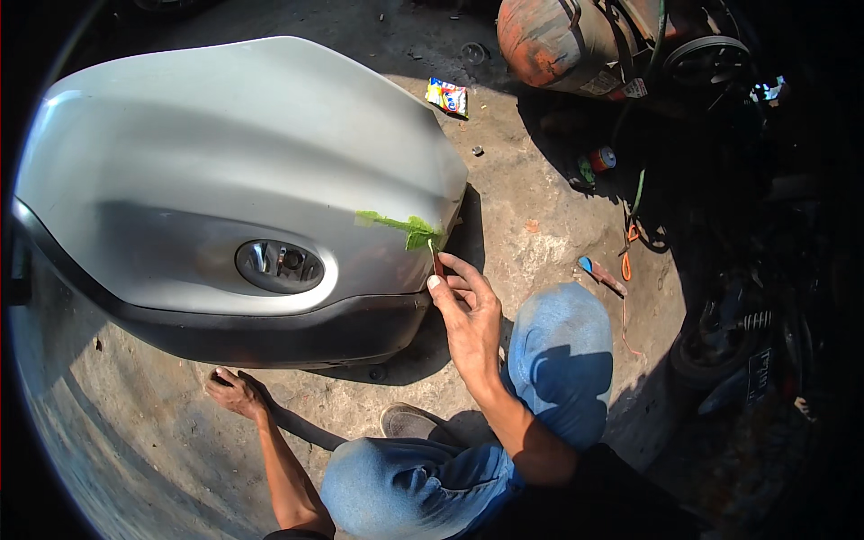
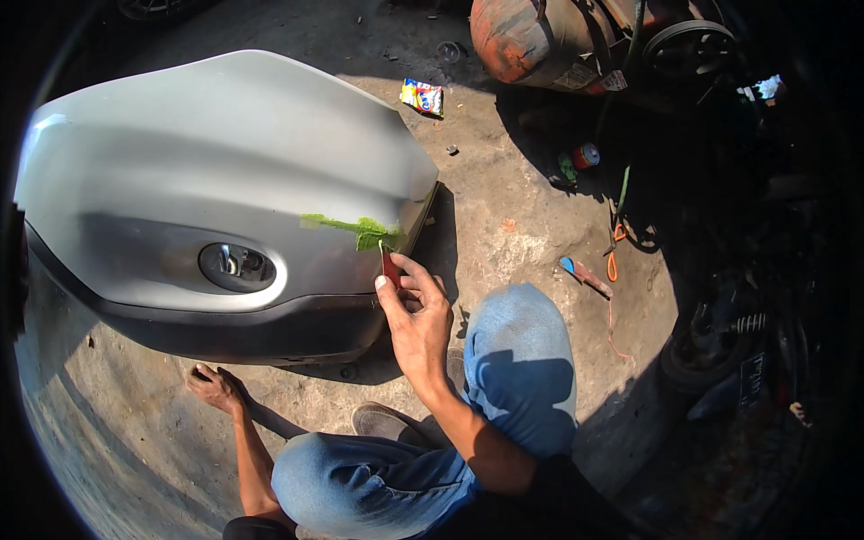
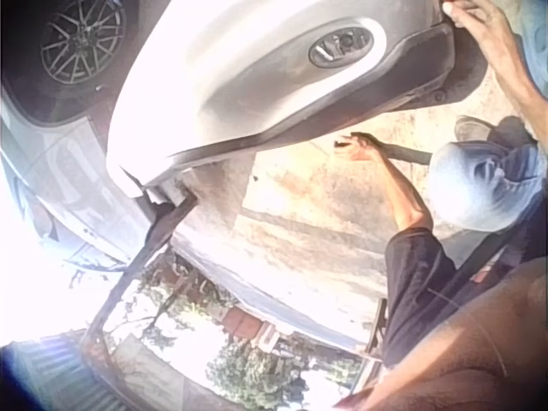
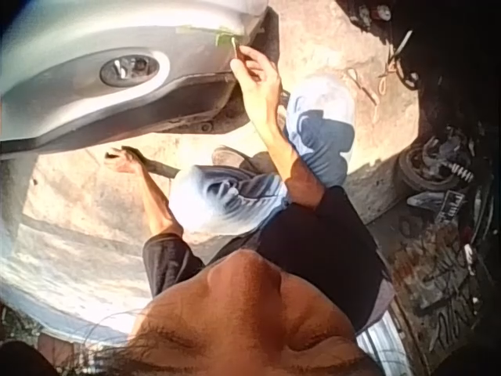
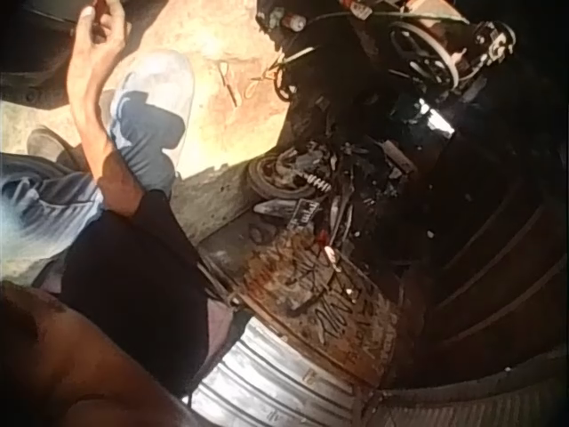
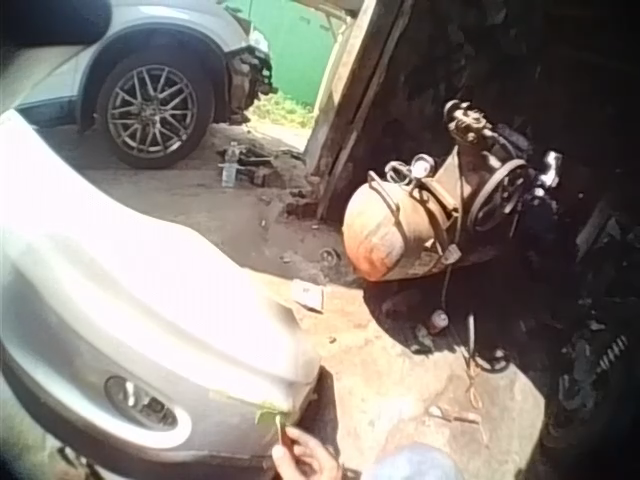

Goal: Applying and smoothing green putty or body filler to a motorcycle fairing using a plastic applicator.

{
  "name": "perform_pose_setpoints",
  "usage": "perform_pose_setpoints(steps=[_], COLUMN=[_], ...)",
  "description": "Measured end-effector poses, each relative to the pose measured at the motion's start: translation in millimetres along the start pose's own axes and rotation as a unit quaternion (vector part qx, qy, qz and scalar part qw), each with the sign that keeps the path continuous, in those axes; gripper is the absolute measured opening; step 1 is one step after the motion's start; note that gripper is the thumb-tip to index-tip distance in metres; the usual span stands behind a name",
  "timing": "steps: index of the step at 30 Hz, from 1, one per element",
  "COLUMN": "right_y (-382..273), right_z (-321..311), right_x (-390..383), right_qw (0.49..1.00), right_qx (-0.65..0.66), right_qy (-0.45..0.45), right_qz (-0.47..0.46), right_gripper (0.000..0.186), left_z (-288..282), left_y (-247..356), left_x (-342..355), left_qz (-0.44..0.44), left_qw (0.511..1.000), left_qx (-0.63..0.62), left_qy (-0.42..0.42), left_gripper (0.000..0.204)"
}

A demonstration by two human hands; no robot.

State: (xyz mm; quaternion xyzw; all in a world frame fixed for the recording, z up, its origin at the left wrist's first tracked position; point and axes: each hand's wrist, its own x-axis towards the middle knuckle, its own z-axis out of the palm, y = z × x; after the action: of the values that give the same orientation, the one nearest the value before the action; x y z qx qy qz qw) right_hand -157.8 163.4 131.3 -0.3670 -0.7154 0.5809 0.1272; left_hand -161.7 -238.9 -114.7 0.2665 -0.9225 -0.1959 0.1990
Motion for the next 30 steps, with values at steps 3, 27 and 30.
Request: perform_pose_setpoints(steps=[3, 27, 30], right_y=[4, -55, -62], right_z=[-2, -3, -2], right_x=[3, 15, 14], right_qw=[1.0, 0.949, 0.94], right_qx=[-0.018, 0.179, 0.203], right_qy=[-0.004, -0.129, -0.128], right_qz=[0.001, 0.223, 0.242], right_gripper=[0.037, 0.04, 0.041], left_z=[1, -4, -3], left_y=[-1, 9, 9], left_x=[-1, -1, 0], left_qz=[0.007, -0.021, -0.025], left_qw=[1.0, 1.0, 1.0], left_qx=[0.003, 0.004, 0.007], left_qy=[0.006, -0.008, -0.009], left_gripper=[0.053, 0.053, 0.053])
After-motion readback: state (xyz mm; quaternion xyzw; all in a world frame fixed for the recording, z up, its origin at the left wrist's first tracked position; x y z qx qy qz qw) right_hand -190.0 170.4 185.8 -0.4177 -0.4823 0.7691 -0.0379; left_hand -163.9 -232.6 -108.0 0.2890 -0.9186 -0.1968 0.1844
